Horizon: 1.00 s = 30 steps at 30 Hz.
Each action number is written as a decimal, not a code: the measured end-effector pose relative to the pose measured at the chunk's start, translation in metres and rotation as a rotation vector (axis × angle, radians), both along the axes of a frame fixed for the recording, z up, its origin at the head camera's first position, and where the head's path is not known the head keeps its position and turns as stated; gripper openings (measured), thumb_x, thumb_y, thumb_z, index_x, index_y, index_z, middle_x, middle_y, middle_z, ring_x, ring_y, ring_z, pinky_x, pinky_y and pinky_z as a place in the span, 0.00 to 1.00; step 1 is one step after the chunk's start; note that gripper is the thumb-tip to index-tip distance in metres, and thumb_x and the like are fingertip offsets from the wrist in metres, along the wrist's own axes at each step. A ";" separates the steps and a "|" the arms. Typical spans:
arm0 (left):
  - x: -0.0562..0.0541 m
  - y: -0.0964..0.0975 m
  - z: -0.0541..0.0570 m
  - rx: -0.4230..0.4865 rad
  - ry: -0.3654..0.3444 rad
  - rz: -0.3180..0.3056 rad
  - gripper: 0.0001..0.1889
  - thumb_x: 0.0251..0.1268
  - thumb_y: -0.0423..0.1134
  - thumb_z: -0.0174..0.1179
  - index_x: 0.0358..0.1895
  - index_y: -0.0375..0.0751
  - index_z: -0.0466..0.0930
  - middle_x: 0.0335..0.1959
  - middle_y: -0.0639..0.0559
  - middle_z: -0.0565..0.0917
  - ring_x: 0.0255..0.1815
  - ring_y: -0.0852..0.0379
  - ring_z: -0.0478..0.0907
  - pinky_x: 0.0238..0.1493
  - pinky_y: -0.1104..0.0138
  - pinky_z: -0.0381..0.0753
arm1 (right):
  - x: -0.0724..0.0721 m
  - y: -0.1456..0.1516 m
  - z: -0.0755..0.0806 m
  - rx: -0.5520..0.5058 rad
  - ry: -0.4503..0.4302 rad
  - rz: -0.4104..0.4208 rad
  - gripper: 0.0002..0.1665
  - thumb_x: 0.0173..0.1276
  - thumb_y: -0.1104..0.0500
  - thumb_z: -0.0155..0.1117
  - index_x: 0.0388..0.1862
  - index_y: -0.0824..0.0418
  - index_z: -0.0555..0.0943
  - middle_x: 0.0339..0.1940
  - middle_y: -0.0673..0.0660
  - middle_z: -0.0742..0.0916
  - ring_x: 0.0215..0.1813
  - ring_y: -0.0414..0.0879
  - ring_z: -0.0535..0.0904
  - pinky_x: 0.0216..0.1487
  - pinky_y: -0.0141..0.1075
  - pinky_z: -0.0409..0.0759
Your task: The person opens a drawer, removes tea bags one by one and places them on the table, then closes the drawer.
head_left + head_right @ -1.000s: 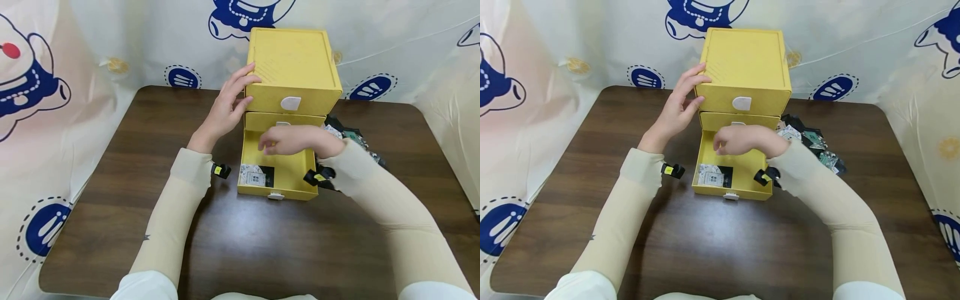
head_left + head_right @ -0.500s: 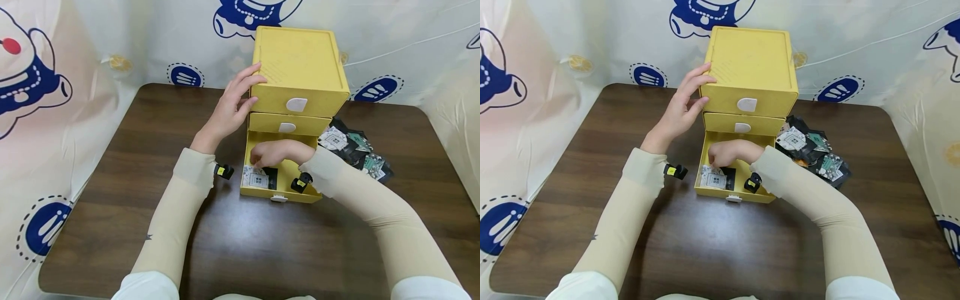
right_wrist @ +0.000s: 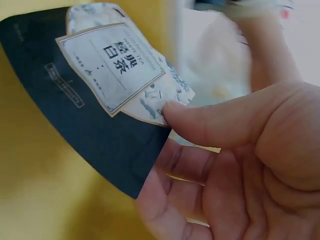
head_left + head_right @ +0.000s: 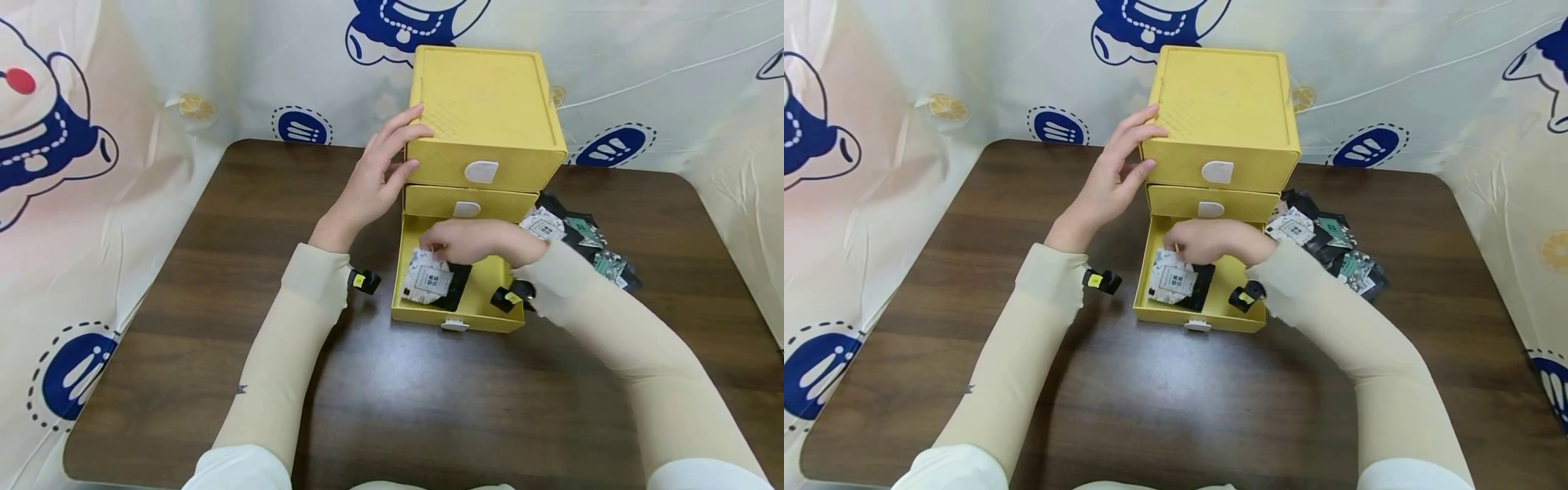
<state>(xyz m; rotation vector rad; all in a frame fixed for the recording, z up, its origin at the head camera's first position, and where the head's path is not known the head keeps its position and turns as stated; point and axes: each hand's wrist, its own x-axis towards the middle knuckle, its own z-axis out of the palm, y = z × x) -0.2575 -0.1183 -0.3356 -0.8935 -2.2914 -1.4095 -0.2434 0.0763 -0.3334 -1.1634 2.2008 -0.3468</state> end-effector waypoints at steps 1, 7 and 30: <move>0.000 0.000 0.000 0.000 0.001 0.000 0.19 0.75 0.34 0.52 0.65 0.47 0.74 0.79 0.59 0.59 0.76 0.62 0.55 0.61 0.63 0.81 | 0.002 0.008 0.007 -0.029 0.014 -0.011 0.08 0.72 0.69 0.54 0.31 0.62 0.73 0.27 0.52 0.75 0.34 0.44 0.70 0.39 0.36 0.70; -0.001 -0.001 0.000 -0.004 0.022 0.011 0.18 0.75 0.33 0.52 0.65 0.46 0.74 0.79 0.58 0.60 0.76 0.62 0.56 0.55 0.64 0.82 | 0.015 0.068 0.049 -0.149 0.077 -0.096 0.08 0.75 0.68 0.52 0.39 0.59 0.78 0.34 0.52 0.83 0.38 0.42 0.76 0.42 0.35 0.76; -0.001 0.000 -0.002 -0.001 0.016 0.003 0.18 0.75 0.35 0.53 0.65 0.46 0.74 0.79 0.59 0.59 0.76 0.63 0.55 0.60 0.64 0.81 | -0.047 0.223 0.004 -0.187 -0.222 -0.788 0.20 0.82 0.59 0.43 0.65 0.70 0.66 0.44 0.42 0.83 0.43 0.35 0.80 0.44 0.30 0.82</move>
